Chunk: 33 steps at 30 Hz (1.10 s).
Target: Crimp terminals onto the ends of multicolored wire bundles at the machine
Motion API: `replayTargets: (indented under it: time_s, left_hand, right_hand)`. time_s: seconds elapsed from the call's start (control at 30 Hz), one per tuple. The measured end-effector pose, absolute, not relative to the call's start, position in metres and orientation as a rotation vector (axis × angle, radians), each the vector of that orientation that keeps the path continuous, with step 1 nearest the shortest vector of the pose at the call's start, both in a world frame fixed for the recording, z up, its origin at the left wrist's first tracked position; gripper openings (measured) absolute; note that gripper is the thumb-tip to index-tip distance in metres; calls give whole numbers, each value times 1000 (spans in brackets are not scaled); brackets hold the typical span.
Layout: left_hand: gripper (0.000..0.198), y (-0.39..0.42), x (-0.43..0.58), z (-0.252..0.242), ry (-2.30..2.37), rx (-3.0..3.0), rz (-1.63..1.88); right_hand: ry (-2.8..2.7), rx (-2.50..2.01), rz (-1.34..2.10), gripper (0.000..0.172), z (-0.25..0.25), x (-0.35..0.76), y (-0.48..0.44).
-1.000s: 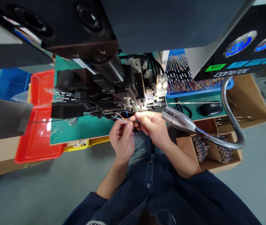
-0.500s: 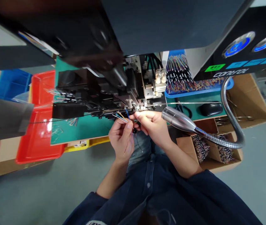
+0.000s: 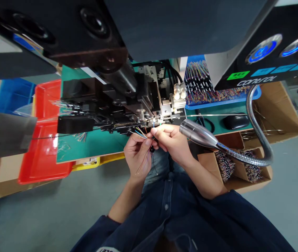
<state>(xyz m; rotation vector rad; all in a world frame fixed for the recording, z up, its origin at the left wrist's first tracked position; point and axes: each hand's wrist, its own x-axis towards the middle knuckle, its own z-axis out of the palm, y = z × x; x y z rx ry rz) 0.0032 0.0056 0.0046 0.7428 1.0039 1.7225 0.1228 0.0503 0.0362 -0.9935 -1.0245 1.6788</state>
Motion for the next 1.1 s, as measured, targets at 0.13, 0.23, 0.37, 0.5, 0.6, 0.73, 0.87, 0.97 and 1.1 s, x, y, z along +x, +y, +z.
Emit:
replayTargets:
  time_s: [0.13,0.23,0.37,0.5,0.6,0.73,0.87,0.97,1.1]
  left_hand:
    - [29,4,5,5,1022,715,1710]
    - [27,5,6,4,1040,698,1725]
    - [28,8,8,4,1083,690,1745]
    - [29,9,9,7,1083,698,1761]
    - [31,10,9,9,1073,697,1769]
    - [32,10,9,10,1082,698,1764]
    - [31,9,9,10,1079,701,1768]
    - [28,7,6,8,1071,712,1730]
    - [23,5,3,4,1047,748,1669]
  right_hand:
    - [-1020,-1032,1651,30,40,122,49]
    - [-1068,-1057,1604,29,42,121,49]
    - [-1010,-1025,1674,34,42,119,50]
    - [-952,-1031,1712,38,40,117,51]
    - [-940,-1045,1717,38,40,117,52]
    - [-928,-1054,1712,37,40,116,51]
    - [-957,-1041,1690,37,41,117,51]
    - [-1072,-1072,1633,37,46,120,52]
    - [-1182,-1095,1556,33,53,122,51]
